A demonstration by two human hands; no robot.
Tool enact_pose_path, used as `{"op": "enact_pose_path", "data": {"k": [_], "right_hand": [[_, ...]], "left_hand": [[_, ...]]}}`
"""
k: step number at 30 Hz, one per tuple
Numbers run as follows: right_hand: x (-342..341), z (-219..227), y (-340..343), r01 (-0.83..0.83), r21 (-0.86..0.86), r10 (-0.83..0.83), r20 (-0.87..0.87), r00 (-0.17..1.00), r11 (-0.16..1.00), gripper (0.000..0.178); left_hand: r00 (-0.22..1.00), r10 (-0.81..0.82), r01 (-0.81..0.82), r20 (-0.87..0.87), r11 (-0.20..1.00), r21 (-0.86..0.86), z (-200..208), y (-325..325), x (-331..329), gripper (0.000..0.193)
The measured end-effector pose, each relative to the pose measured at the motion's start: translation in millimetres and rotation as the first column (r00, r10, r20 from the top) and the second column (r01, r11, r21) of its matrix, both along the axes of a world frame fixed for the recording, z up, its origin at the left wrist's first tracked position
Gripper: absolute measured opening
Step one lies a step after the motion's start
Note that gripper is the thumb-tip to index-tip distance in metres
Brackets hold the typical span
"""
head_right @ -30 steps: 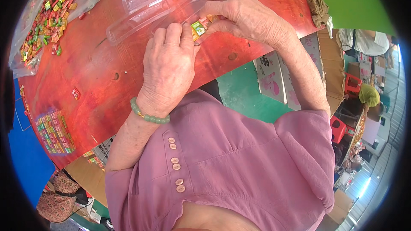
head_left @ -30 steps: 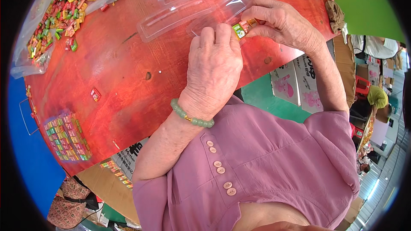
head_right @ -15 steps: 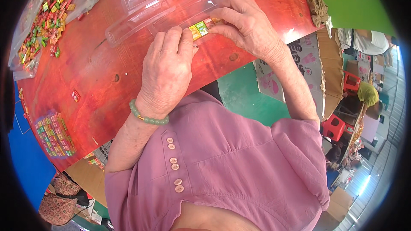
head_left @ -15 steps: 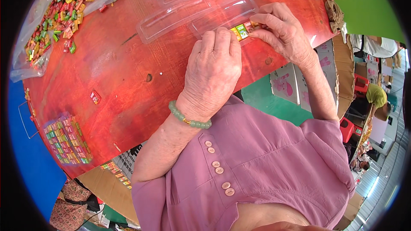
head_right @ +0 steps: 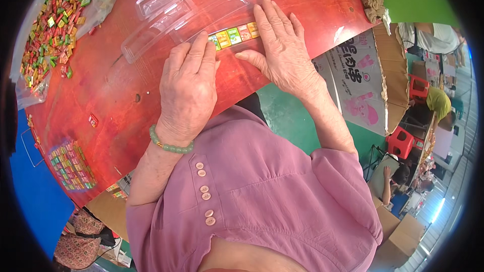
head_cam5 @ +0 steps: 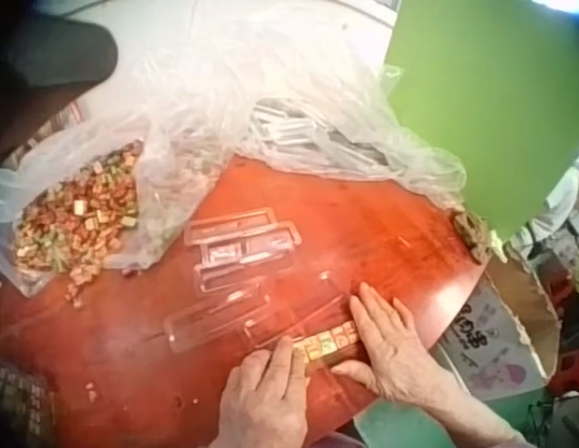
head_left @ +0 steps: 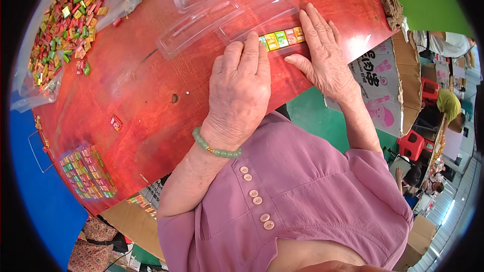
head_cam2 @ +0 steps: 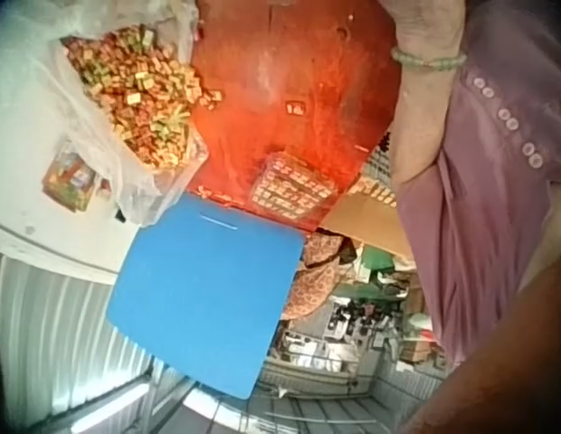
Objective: Organizing and packaging small wrapped items into clear plastic trays.
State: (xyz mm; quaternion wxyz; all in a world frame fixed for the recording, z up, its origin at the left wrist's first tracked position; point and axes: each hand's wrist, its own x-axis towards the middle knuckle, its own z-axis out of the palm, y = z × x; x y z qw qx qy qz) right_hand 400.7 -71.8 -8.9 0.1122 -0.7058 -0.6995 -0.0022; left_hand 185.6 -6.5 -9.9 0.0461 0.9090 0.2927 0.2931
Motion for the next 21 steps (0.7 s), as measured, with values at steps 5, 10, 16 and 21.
{"op": "enact_pose_path", "data": {"k": [5, 10, 16, 21], "right_hand": [[-10, -1, -1, 0.047, -0.011, -0.047, 0.011, 0.999, 0.999, 0.096], [-12, -1, -1, 0.056, -0.011, -0.056, 0.01, 0.998, 0.998, 0.094], [-14, -1, -2, 0.062, -0.013, -0.061, 0.036, 0.997, 0.998, 0.092], [-15, 1, -2, 0.054, -0.012, -0.053, 0.115, 0.992, 0.998, 0.09]], "left_hand": [[1.0, -0.01, 0.009, -0.013, 0.998, -0.062, 2, -4, -9, 0.038], [0.997, -0.059, 0.045, -0.051, 0.97, -0.237, 2, -11, -15, 0.053], [0.99, -0.101, 0.068, -0.102, 0.957, -0.281, 3, -12, -17, 0.061], [0.989, -0.102, 0.071, -0.105, 0.962, -0.262, 4, -12, -17, 0.06]]}}
